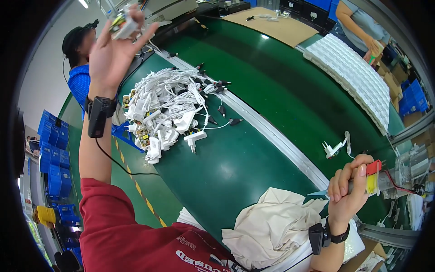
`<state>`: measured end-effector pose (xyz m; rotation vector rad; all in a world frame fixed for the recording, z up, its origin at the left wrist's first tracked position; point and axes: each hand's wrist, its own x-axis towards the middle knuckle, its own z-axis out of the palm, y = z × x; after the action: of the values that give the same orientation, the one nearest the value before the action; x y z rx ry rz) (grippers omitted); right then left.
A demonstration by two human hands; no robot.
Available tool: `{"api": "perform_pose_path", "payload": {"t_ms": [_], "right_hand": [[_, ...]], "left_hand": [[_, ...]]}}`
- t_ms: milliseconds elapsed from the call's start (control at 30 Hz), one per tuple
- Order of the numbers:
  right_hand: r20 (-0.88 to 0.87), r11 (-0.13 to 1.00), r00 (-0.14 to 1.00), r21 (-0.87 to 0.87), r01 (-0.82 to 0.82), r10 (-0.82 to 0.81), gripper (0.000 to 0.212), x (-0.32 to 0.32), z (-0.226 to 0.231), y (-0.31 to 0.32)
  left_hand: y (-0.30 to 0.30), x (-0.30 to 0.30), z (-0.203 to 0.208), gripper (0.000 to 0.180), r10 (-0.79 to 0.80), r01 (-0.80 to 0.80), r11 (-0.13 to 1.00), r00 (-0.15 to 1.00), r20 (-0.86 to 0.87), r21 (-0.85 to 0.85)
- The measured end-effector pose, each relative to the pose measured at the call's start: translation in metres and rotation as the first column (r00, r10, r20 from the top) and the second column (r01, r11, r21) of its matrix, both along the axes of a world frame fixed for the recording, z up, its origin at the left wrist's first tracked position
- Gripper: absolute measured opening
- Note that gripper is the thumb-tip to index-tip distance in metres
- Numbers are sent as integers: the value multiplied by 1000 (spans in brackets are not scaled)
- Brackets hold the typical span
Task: The person picks up a power adapter, applies glue to the internal circuit board using a dispenser, and places it onto a pile. This process is repeated for several more adapters taken from the conveyor belt.
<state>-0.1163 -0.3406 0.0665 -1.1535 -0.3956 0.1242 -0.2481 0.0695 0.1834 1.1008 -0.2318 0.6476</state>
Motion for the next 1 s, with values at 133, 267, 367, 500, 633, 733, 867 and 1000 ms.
{"api": "perform_pose_path", "payload": {"t_ms": [133,267,367,500,633,733,867,1000], "right_hand": [[-57,1000,998,20,-19,21,19,1,2,-7],[-24,999,999,15,-45,45,19,4,-3,-4],[10,999,999,-15,-37,38,20,7,-7,-6],[41,999,999,-33,-22,23,20,11,-20,-14],[49,999,999,-50,-22,25,20,12,-16,-15],[54,988,994,-122,96,-90,23,13,-6,-12],[8,978,987,-128,163,-163,27,14,-4,-10],[-13,963,991,-235,129,-136,29,6,3,-8]], "left_hand": [[-57,68,-9,38,-43,49,998,985,-170,33],[-88,123,-28,36,-327,318,945,928,-179,-77],[-123,151,-55,33,-427,419,899,903,-46,-123],[-187,155,-157,34,-205,191,974,971,-122,-121],[-263,114,-227,34,-540,369,826,733,-414,-426],[-290,87,-242,34,-718,478,689,549,-427,-544],[-304,77,-249,38,-847,617,529,345,-404,-583],[-301,77,-249,40,-874,704,473,298,-384,-529]]}}
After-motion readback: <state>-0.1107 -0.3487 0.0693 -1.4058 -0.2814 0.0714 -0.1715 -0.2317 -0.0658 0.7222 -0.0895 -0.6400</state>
